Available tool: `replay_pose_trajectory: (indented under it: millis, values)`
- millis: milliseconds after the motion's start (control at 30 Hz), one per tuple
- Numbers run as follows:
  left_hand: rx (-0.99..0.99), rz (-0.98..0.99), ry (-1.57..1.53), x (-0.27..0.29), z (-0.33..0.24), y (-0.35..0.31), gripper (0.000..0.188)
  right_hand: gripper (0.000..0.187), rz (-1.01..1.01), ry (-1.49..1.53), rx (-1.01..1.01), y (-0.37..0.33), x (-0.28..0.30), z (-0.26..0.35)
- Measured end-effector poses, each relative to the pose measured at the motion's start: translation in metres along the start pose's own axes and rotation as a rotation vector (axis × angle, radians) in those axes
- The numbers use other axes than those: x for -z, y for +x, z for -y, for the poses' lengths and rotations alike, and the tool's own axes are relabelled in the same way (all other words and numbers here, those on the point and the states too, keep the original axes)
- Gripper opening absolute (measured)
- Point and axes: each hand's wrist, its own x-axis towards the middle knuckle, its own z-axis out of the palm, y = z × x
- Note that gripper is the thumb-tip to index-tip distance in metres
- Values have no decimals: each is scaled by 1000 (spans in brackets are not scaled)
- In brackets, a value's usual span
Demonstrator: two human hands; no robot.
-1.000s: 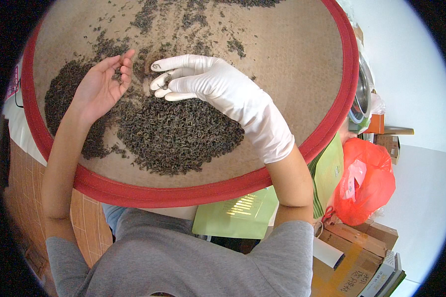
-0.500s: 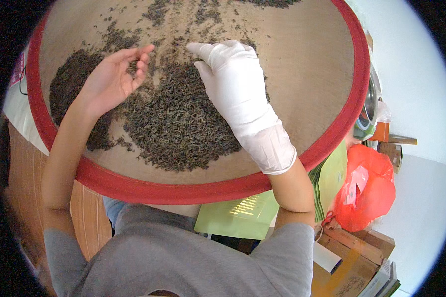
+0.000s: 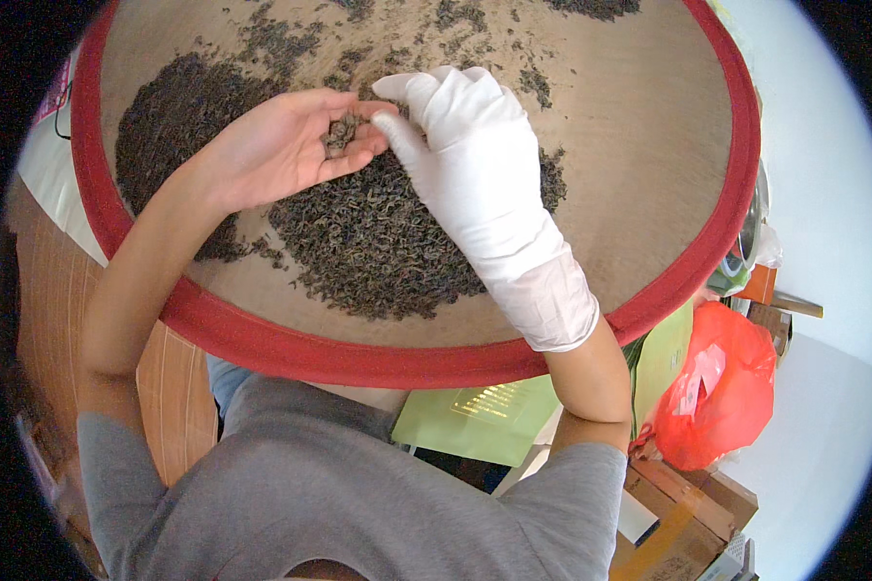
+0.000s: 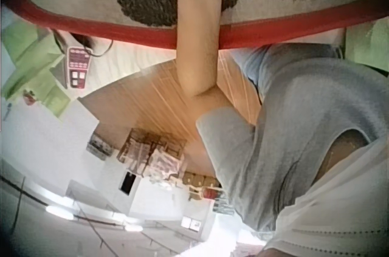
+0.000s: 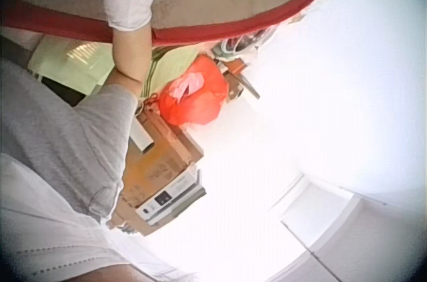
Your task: The person picks through dried tea leaves in a large tray to remove stems and impurities, then pours the sorted leaves into a green bag.
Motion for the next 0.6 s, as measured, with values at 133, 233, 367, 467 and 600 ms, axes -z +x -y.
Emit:
replay_pose_trajectory:
  millis: [133, 233, 367, 467, 600]
  values:
    - [-100, -66, -20, 7, -3, 0, 32, 12, -25, 34, 23, 1, 1, -4]
    - [-190, -170, -21, 9, -6, 0, 27, 13, 83, 141, 219, 0, -1, 4]
    - [-246, -191, -66, 21, -12, 2, 23, 17, 361, 278, 447, -15, -19, 48]
    - [-241, -151, -116, 34, -16, 8, 22, 32, 485, 88, 374, -25, -27, 53]
    - [-257, -132, -131, 40, -17, 6, 22, 40, 529, 29, 227, -14, -22, 41]
